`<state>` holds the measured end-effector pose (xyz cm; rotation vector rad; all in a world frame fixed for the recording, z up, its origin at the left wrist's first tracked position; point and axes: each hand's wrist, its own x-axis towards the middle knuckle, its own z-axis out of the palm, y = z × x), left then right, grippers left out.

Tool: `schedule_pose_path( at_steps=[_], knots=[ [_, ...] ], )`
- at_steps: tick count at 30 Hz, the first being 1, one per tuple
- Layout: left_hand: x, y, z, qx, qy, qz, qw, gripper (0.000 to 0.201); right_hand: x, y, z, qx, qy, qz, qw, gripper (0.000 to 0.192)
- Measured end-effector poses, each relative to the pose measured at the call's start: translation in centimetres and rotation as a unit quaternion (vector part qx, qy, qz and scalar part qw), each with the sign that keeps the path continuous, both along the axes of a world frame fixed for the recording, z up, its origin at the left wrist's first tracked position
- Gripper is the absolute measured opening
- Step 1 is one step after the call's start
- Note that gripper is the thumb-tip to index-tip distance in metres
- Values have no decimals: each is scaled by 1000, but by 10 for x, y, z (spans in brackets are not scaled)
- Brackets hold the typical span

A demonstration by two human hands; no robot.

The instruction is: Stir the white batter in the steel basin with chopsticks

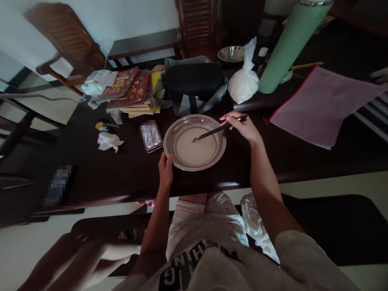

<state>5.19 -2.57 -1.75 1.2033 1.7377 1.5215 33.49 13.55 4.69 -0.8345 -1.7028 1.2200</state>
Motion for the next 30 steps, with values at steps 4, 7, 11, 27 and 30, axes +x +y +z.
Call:
schedule_pose_path(
  at_steps=[4,7,11,27,30],
  knots=[
    [0,0,-1,-3,-5,-2,1000,32,5,0,0,-4,5,-37,999,33],
    [1,0,0,-1,-5,-1,1000,31,1,-2,0,-14,-15,12,1000,36],
    [2,0,2,0,2,1,1000,30,-4,-3,0,-12,-29,35,999,36],
    [1,-1,3,1,-5,-3,1000,30,2,0,-1,-5,-14,-16,1000,36],
    [2,-1,4,0,1,-2,1000,31,6,0,-1,-7,-5,-49,999,36]
  ],
)
